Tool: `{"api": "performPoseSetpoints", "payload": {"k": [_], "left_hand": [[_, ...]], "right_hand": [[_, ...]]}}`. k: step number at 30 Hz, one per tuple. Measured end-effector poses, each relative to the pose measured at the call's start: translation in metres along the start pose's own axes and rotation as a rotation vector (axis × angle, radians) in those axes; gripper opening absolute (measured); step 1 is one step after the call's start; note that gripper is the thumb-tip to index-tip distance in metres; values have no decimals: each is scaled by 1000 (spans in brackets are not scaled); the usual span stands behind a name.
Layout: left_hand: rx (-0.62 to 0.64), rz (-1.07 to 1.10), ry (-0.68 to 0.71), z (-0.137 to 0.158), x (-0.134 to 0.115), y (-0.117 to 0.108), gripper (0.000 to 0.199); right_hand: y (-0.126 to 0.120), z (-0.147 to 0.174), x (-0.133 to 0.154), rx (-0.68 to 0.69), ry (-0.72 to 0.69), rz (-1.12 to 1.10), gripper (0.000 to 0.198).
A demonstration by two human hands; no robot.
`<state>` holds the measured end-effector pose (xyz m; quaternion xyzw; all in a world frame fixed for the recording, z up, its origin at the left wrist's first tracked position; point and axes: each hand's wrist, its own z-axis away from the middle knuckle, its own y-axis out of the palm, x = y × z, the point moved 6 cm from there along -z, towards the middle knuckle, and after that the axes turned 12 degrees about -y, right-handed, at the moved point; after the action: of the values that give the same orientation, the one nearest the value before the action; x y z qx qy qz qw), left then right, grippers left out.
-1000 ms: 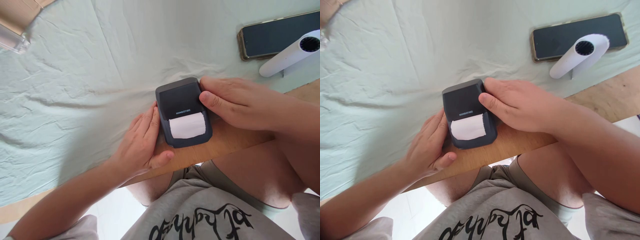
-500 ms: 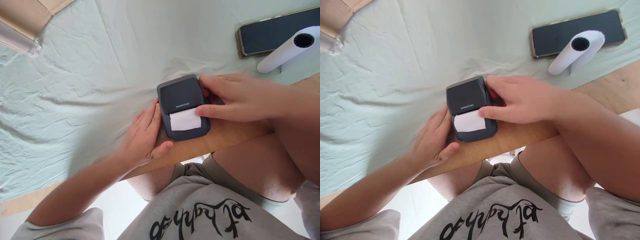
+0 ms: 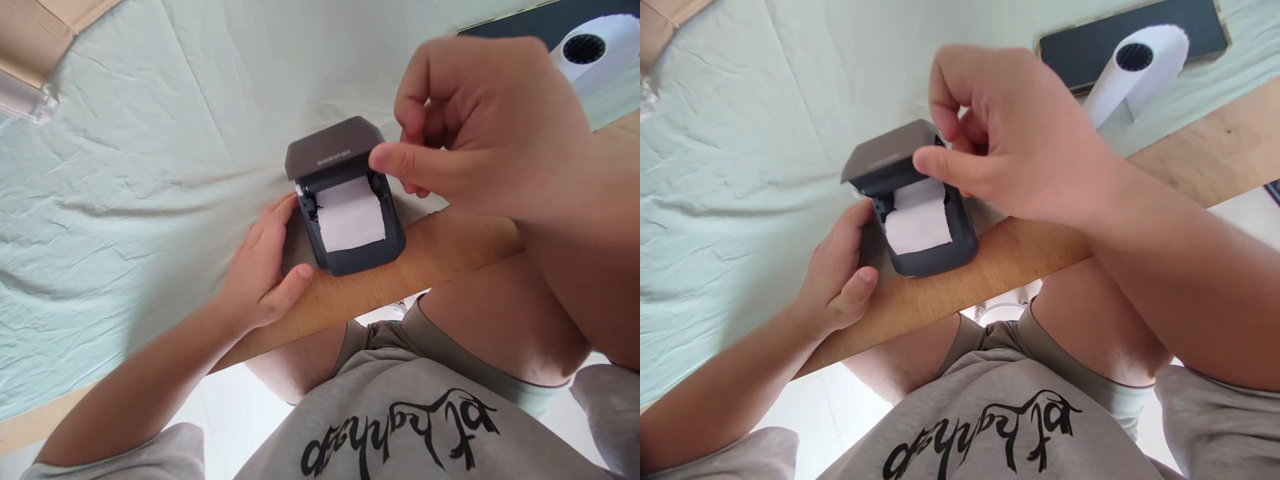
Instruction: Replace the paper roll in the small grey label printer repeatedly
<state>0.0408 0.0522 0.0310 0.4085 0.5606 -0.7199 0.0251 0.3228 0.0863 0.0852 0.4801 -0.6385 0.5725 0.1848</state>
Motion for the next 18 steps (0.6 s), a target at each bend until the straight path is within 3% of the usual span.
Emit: {"api": "performPoseSetpoints", "payload": {"k": [4, 7, 12, 15, 18], "left_hand": [[11, -21, 27, 2, 1, 1, 95], [12, -31, 37, 4, 6, 2, 94], [10, -27, 56, 5, 8, 4, 96], [26, -22, 33, 4, 7, 5, 101], [38, -11, 6, 3, 8, 5, 106]], "right_hand": [[0, -1, 3, -188, -27, -147, 70], [1, -5, 3, -229, -35, -45, 70], [23, -26, 14, 177, -57, 240, 16], [31, -39, 7, 399, -63, 410, 10], [37, -53, -1, 537, -146, 440, 21]]}}
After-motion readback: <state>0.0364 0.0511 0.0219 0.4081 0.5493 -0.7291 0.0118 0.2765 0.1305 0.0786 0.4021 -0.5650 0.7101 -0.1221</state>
